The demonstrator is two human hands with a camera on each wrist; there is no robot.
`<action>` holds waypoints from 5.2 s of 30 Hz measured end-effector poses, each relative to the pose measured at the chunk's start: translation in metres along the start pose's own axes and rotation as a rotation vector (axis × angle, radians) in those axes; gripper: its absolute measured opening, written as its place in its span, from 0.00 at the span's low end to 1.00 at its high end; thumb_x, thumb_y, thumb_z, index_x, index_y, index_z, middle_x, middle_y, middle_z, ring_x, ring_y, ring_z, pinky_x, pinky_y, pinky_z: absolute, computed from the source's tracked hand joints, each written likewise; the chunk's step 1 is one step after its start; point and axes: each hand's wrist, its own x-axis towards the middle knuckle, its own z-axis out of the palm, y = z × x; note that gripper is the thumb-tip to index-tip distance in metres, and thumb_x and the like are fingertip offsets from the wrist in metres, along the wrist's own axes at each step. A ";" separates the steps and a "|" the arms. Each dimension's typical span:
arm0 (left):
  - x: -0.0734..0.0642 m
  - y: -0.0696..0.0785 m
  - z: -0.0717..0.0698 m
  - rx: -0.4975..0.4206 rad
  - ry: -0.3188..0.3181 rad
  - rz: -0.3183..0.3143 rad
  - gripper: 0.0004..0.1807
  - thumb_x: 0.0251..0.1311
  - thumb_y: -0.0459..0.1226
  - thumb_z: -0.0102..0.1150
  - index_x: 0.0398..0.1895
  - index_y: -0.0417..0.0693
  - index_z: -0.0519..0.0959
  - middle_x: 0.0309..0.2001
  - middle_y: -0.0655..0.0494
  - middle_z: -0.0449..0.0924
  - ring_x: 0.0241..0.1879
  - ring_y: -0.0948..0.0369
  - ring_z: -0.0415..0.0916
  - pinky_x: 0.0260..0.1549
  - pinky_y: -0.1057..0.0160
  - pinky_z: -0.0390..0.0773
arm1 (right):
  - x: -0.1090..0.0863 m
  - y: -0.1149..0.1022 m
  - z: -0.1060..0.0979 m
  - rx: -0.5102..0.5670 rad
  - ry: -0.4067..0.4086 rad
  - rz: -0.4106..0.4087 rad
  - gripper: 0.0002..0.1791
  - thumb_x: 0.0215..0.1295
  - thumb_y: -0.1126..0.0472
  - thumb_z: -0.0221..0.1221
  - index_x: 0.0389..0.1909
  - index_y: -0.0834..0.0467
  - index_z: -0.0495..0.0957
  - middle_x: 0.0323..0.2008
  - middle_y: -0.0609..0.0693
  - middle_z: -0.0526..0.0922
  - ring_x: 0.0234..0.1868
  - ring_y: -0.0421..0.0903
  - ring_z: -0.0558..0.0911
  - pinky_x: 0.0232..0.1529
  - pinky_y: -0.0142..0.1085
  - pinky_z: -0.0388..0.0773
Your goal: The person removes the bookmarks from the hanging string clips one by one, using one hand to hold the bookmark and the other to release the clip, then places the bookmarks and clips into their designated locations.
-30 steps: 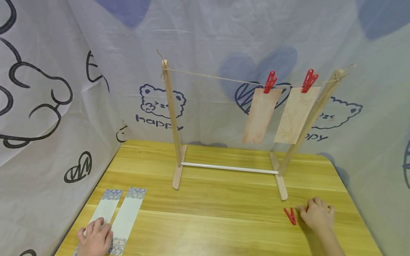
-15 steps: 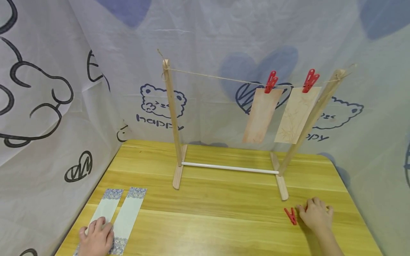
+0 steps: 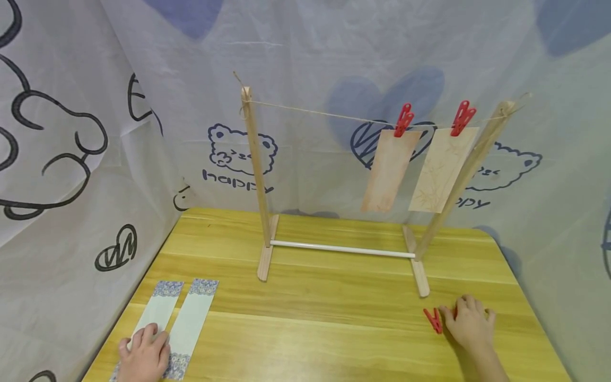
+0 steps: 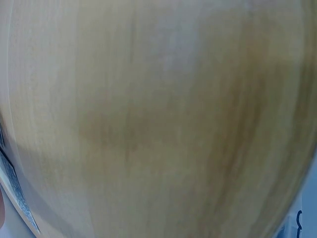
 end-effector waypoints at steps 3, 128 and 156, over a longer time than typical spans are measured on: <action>0.000 0.000 0.000 -0.002 -0.010 -0.003 0.06 0.60 0.37 0.46 0.28 0.50 0.72 0.40 0.48 0.65 0.41 0.46 0.60 0.39 0.39 0.47 | -0.001 0.001 0.004 0.002 0.014 0.002 0.35 0.67 0.40 0.42 0.45 0.73 0.69 0.50 0.69 0.66 0.52 0.66 0.62 0.49 0.62 0.47; 0.183 0.175 -0.076 -0.154 0.272 0.318 0.30 0.61 0.51 0.45 0.62 0.44 0.61 0.62 0.42 0.57 0.61 0.45 0.53 0.55 0.38 0.46 | 0.085 -0.078 -0.155 0.150 0.671 -0.194 0.24 0.63 0.51 0.53 0.52 0.66 0.67 0.55 0.64 0.67 0.55 0.63 0.64 0.52 0.59 0.52; 0.220 0.249 -0.110 -0.128 0.285 0.413 0.30 0.62 0.53 0.43 0.62 0.46 0.62 0.62 0.47 0.58 0.61 0.51 0.54 0.57 0.44 0.47 | 0.108 -0.121 -0.219 0.187 0.880 -0.368 0.28 0.65 0.44 0.45 0.50 0.66 0.68 0.55 0.62 0.68 0.56 0.60 0.64 0.55 0.56 0.50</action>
